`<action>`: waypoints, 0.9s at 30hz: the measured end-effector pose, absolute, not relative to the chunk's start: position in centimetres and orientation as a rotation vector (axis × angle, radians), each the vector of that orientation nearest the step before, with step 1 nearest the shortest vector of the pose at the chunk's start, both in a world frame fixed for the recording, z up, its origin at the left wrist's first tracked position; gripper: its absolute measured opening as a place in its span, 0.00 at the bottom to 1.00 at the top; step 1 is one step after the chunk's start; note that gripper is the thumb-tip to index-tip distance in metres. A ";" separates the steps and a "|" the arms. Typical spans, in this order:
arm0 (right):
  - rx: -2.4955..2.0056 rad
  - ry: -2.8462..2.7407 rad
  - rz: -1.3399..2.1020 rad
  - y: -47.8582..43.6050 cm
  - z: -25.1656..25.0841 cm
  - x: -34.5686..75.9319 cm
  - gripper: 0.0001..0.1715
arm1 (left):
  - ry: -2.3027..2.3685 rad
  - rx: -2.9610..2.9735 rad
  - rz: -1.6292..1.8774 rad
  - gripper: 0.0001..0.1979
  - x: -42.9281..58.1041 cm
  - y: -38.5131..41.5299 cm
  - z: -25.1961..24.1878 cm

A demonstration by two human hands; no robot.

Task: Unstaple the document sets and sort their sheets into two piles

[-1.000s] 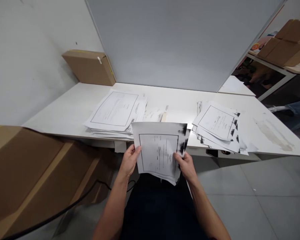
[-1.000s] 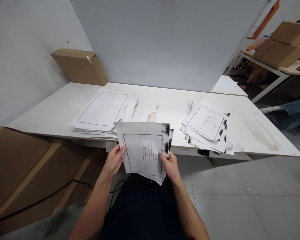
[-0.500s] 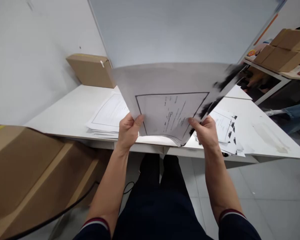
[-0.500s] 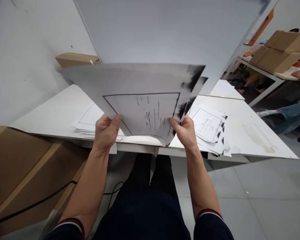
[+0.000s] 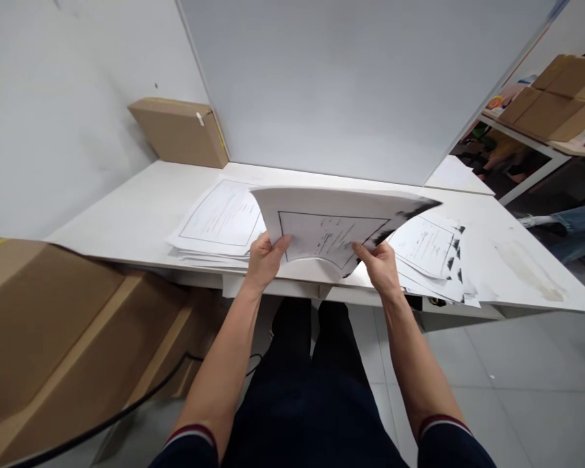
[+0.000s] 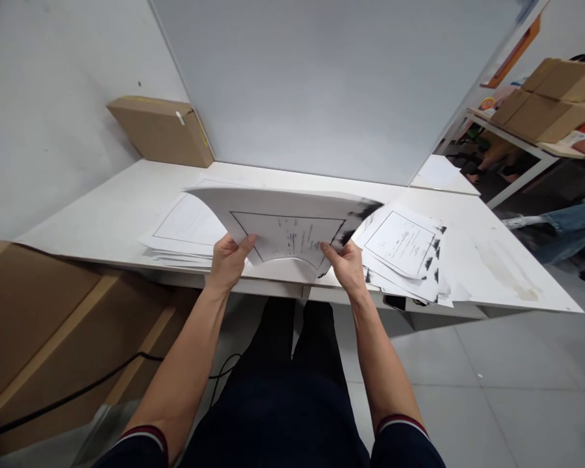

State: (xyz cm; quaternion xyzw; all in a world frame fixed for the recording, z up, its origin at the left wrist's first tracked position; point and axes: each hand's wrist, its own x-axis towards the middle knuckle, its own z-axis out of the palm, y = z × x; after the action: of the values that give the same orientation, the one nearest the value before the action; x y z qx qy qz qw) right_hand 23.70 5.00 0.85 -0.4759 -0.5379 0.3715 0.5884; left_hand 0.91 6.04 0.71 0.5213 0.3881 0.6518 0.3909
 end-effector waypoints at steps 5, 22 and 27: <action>-1.164 -1.317 0.824 5.3 0.2 24.2 0.13 | 0.951 1.170 1.698 0.15 1.4 5.9 0.1; -1.538 -2.395 -0.188 1.4 11.4 27.1 0.13 | 1.196 1.424 1.401 0.19 -0.1 5.4 -3.1; -1.608 -2.479 -0.121 1.4 11.1 26.8 0.14 | 1.179 1.349 1.298 0.14 0.2 5.8 -4.2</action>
State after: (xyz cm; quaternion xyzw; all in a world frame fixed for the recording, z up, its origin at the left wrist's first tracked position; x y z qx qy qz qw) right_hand 26.82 1.43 11.13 -0.5415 -0.8347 -0.0409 0.0921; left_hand 0.20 5.76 -4.23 0.5450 0.4765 0.5244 0.4482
